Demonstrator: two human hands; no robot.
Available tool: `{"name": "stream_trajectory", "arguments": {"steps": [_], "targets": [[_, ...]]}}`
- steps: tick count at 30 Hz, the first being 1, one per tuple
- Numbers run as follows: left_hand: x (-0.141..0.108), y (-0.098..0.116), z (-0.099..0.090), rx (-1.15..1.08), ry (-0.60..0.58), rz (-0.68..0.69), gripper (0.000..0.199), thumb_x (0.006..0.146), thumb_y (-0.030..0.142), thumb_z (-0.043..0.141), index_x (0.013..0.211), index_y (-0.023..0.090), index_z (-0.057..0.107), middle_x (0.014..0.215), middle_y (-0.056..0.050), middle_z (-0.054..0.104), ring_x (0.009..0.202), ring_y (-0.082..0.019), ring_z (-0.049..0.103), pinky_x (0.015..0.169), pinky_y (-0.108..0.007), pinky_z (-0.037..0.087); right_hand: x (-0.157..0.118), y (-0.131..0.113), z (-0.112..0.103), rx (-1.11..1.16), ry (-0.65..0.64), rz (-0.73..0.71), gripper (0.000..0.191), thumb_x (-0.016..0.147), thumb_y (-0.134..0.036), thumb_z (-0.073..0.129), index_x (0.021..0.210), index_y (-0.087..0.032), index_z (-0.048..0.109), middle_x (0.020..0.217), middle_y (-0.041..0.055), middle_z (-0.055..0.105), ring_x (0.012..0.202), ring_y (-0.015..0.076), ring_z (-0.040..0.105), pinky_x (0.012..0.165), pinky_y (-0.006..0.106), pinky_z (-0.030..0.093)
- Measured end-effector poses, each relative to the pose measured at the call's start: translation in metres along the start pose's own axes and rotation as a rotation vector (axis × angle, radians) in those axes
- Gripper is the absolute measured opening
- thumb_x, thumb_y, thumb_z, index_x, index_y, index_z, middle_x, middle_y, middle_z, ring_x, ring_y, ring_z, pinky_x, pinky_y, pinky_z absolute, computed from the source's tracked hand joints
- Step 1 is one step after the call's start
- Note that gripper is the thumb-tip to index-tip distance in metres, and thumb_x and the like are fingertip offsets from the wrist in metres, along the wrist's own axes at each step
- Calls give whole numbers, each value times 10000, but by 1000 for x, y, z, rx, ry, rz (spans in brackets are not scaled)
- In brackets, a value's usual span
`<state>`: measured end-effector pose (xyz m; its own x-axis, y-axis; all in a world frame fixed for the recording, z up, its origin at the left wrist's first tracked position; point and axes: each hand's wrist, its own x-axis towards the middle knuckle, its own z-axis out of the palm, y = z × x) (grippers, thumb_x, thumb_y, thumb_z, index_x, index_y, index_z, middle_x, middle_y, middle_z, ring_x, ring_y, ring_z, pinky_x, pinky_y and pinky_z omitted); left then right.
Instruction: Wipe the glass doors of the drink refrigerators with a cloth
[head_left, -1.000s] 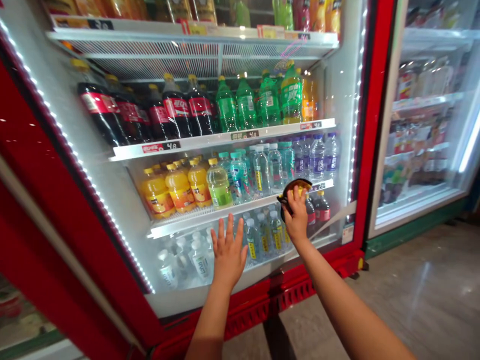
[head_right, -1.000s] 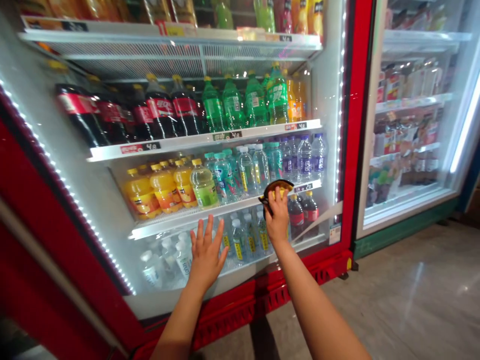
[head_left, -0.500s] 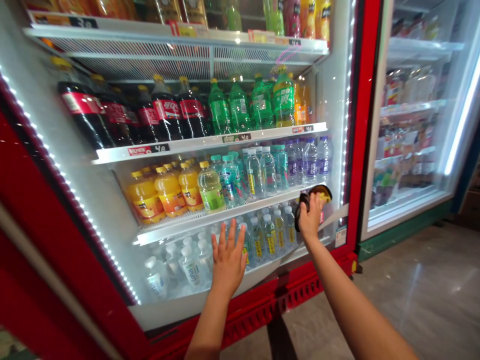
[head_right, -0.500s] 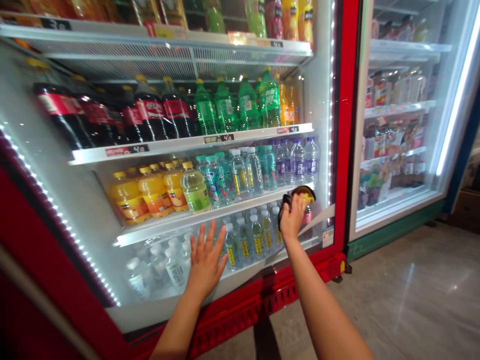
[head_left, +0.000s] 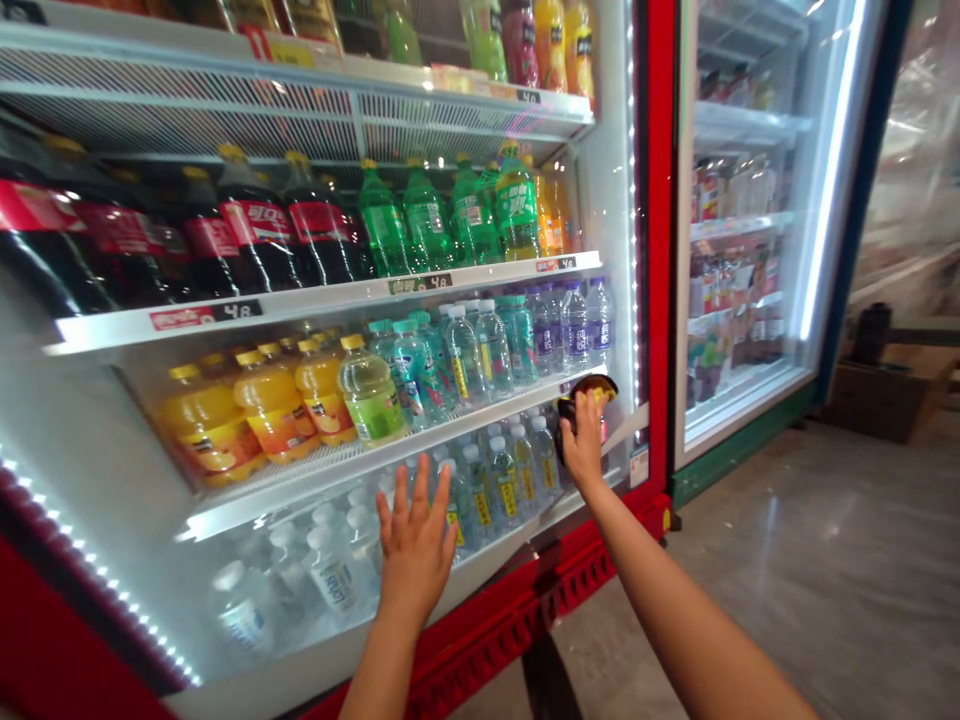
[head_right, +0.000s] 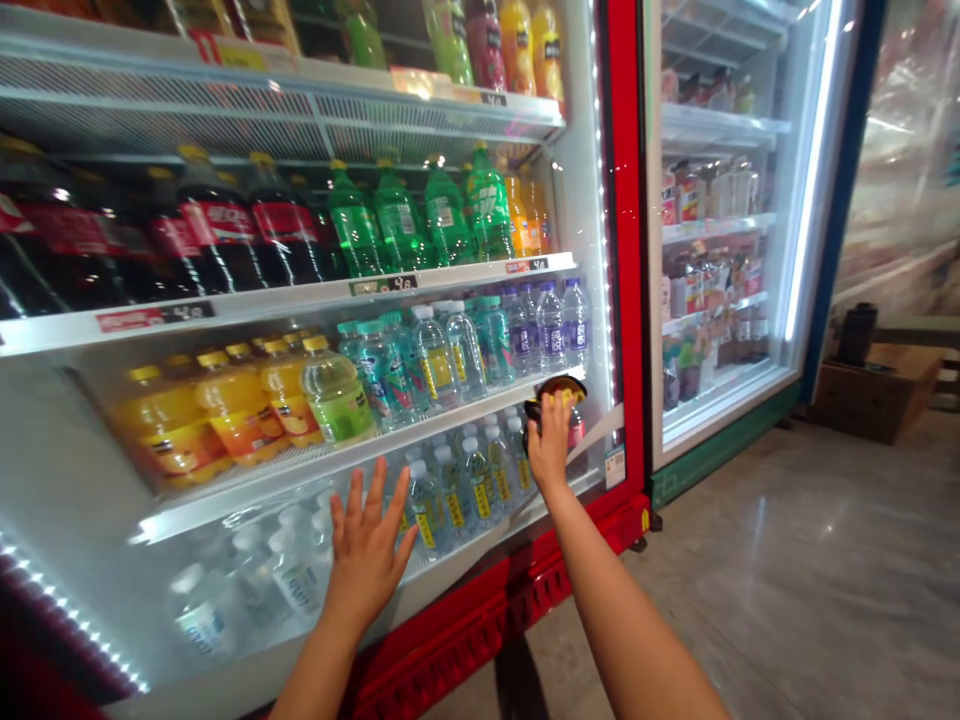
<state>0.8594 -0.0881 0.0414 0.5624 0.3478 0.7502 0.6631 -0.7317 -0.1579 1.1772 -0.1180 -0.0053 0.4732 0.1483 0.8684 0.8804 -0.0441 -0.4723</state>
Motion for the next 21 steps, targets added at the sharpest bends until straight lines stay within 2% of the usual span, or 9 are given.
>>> {"name": "stream_trajectory", "arguments": {"steps": [3, 5, 7, 10, 12, 14, 17, 19, 21], "targets": [[-2, -2, 0, -16, 6, 15, 794, 916, 206, 590, 1595, 349, 204, 1681, -53, 193, 1561, -313, 81, 1240, -626, 93, -15, 37, 7, -31, 145, 138, 717, 992, -281, 290, 1615, -199, -57, 1674, 213, 83, 1555, 363, -32, 1133, 729, 259], [-2, -1, 2, -19, 11, 12, 798, 922, 208, 584, 1599, 345, 182, 1682, -57, 186, 1561, -314, 84, 1240, -627, 86, -15, 36, 12, -34, 148, 139, 728, 991, -289, 304, 1614, -179, -55, 1671, 227, 67, 1552, 371, -46, 1133, 734, 250], [-1, 1, 4, -18, 14, 9, 807, 929, 212, 579, 1601, 345, 154, 1683, -57, 184, 1560, -315, 88, 1239, -631, 82, -3, 20, 14, -15, 99, 108, 713, 987, -294, 348, 1621, -183, 40, 1674, 208, 97, 1554, 362, -55, 1147, 719, 242], [1, 6, 7, -15, 13, 30, 815, 937, 206, 568, 1600, 362, 119, 1680, -44, 193, 1559, -313, 98, 1243, -631, 85, 26, -3, 12, 73, -95, -50, 630, 982, -264, 376, 1596, -221, 244, 1680, 133, 172, 1562, 304, -53, 1195, 638, 229], [2, 9, 8, -15, 6, 51, 816, 939, 202, 564, 1597, 370, 113, 1678, -36, 200, 1558, -314, 106, 1245, -631, 90, 39, 2, 6, 131, -169, -100, 574, 982, -262, 372, 1555, -232, 356, 1671, 104, 228, 1567, 275, -12, 1212, 583, 231], [2, 11, 8, -16, -1, 62, 812, 940, 209, 564, 1596, 373, 113, 1678, -34, 200, 1557, -317, 116, 1245, -633, 93, 39, 27, -2, 140, -116, 38, 550, 982, -312, 377, 1518, -195, 419, 1649, 132, 280, 1564, 288, 56, 1211, 569, 235], [2, 10, 6, -20, -7, 67, 800, 946, 226, 561, 1595, 377, 117, 1679, -32, 198, 1556, -318, 125, 1245, -637, 93, 26, 82, -14, 92, 13, 346, 625, 984, -396, 340, 1496, -43, 407, 1589, 260, 333, 1539, 345, 162, 1202, 573, 231], [1, 9, 5, -19, -9, 76, 795, 947, 224, 557, 1594, 380, 122, 1675, -26, 214, 1555, -312, 133, 1248, -633, 91, 21, 109, -19, 77, 28, 409, 678, 986, -417, 308, 1475, 47, 387, 1538, 333, 362, 1519, 357, 215, 1200, 541, 241], [1, 7, 6, -14, -9, 86, 792, 945, 217, 555, 1593, 382, 130, 1670, -21, 232, 1554, -306, 147, 1250, -626, 86, 29, 118, -21, 76, 18, 407, 711, 971, -453, 357, 1473, 49, 389, 1522, 341, 380, 1507, 369, 243, 1195, 545, 251]]}}
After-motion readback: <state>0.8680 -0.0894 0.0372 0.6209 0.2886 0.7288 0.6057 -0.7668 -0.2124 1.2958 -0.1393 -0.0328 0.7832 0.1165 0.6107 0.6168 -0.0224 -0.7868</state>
